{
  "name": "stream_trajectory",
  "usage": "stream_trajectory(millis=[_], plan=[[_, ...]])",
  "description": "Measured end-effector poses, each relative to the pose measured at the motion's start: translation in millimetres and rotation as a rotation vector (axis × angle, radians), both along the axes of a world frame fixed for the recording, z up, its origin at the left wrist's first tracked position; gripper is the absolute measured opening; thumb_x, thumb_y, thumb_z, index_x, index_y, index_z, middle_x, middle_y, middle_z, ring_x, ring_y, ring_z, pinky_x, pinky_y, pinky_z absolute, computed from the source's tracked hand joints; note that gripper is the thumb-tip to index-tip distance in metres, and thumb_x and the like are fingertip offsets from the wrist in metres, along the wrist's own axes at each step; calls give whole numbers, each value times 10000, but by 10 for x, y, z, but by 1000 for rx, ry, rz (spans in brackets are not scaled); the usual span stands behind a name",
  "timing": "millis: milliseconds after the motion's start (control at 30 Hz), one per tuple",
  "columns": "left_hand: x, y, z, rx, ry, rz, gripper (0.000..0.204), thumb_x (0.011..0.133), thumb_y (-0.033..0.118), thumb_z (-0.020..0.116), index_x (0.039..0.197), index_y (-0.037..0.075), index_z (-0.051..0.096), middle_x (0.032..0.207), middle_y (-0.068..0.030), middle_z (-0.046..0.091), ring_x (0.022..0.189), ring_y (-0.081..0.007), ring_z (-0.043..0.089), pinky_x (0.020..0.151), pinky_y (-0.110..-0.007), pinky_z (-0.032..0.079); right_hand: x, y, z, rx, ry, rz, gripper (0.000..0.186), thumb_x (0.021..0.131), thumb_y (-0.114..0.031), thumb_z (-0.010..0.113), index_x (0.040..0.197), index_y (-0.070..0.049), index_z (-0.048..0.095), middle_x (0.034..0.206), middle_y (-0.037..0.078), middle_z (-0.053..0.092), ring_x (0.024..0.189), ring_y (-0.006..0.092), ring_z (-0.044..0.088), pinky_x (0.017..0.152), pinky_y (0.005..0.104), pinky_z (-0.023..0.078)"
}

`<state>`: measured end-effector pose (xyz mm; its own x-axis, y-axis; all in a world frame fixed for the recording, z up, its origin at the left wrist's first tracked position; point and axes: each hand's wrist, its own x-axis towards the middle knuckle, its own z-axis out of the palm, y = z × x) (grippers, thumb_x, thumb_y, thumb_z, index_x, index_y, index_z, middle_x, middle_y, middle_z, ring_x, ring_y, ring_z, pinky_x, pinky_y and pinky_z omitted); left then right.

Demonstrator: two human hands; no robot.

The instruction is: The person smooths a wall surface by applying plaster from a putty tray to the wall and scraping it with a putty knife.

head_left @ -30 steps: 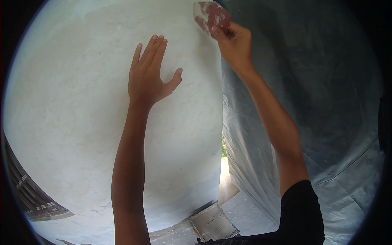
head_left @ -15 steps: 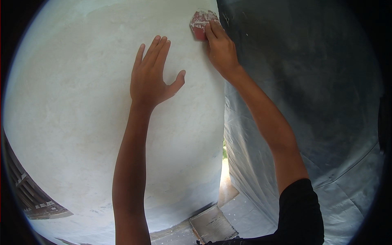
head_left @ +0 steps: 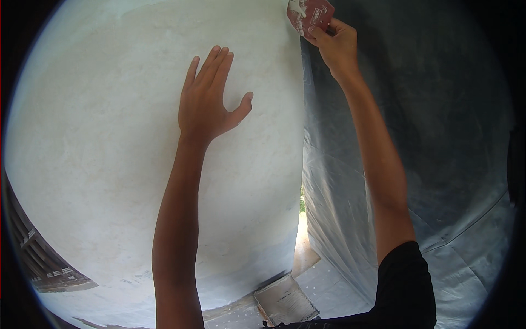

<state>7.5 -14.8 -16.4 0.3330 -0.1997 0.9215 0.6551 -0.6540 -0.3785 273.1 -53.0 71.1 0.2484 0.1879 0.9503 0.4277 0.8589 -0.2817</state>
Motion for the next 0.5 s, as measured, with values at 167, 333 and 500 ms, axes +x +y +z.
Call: stream_trajectory(millis=[167,333,500], plan=[[-28,34,4,26,-12,27,688,768,300,775,1369,43,562,1425,-98,596,1416,-216,474,1214,-457,303,-119,138,8,353,-183,-704,248,860,16,636,1095,30,711,1017,151,704,904,257,701,785,364,592],[-13,37,-10,28,-10,28,696,758,296,780,1368,40,563,1423,-99,597,1415,-218,475,1213,-464,304,-185,313,33,526,-329,-878,319,838,56,605,1149,41,675,895,191,651,827,358,635,746,431,506],[-2,31,1,30,-19,15,697,752,297,784,1363,40,567,1420,-99,600,1412,-219,478,1214,-465,302,-164,357,102,593,-460,-960,314,851,30,615,1159,25,672,932,161,674,835,338,635,744,418,540]])
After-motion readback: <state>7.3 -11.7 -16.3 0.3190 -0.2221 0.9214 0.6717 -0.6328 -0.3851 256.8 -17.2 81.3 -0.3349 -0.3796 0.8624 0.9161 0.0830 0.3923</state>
